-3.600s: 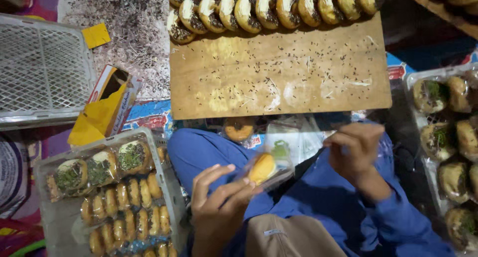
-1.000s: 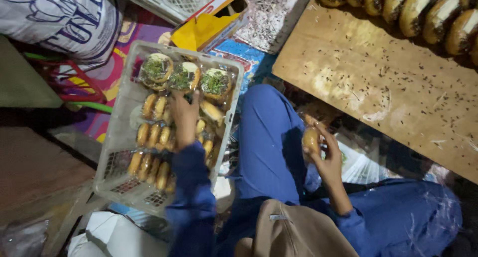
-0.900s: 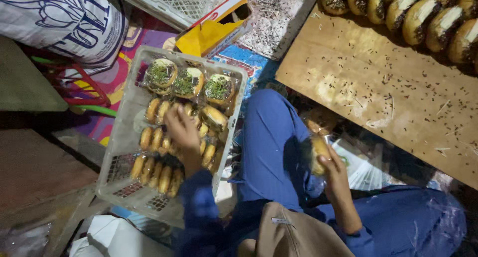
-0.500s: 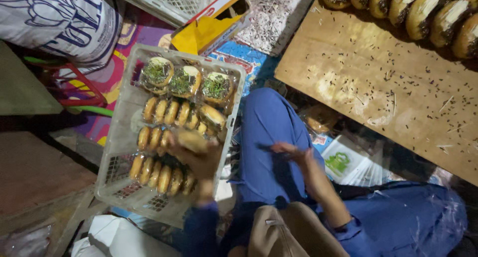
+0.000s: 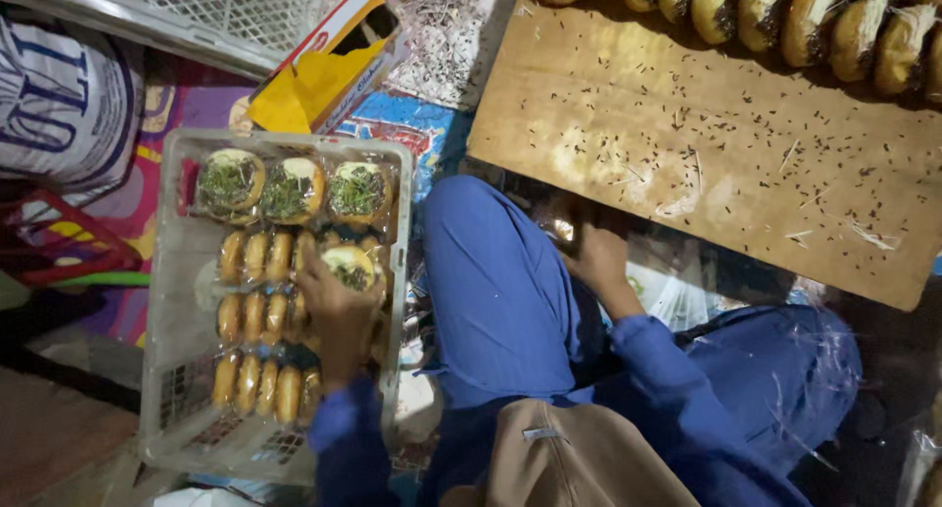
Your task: The person sits on the floor and repeatedly picks up ring-shaped pastries from a wooden board, places them into clear plastic bags, and arranges the sealed bags into a white plastic crate. The process continues with multiple pastries until the crate is partially filled.
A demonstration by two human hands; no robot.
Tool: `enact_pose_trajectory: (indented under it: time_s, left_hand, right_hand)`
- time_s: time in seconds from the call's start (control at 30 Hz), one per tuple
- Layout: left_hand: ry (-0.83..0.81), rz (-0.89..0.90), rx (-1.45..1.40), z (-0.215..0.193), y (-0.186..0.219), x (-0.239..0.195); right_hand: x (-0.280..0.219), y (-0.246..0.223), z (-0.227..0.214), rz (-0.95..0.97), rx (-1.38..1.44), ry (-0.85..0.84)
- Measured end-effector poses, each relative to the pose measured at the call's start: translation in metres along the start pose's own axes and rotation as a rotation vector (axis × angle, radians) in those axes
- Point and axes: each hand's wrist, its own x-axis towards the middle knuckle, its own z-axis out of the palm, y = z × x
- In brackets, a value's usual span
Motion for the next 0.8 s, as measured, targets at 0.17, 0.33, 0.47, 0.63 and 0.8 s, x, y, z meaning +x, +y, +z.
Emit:
enact_pose_trajectory:
  time_s: [0.17,0.33,0.47,0.63,0.8]
  left_hand:
    - [0.167,-0.097,0.104,0.008,0.004,0.022]
    - [0.5,-0.04,-0.309,-0.02,0.027,-0.014]
    - [0.2,0.377,-0.249,-0.022,0.093,-0.092]
    - [0.036,0.533,-0.086,0.007,0.094,-0.13]
    - [0.305,-0.024,-0.186,-0.029,-0.035,-0.057]
  right_hand:
    - [0.025,0.0,0.05,0.13,0.004,-0.121]
    - [0.006,0.036,0.018,0.363,1.2,-0.173]
    - [-0.058,-0.017,-0.046,0.691,1.754,-0.533]
    - [-0.087,-0.146,-0.117,0.075,1.525,-1.005]
    - [-0.075,-0.07,-0.156,-0.194,1.166,-0.506]
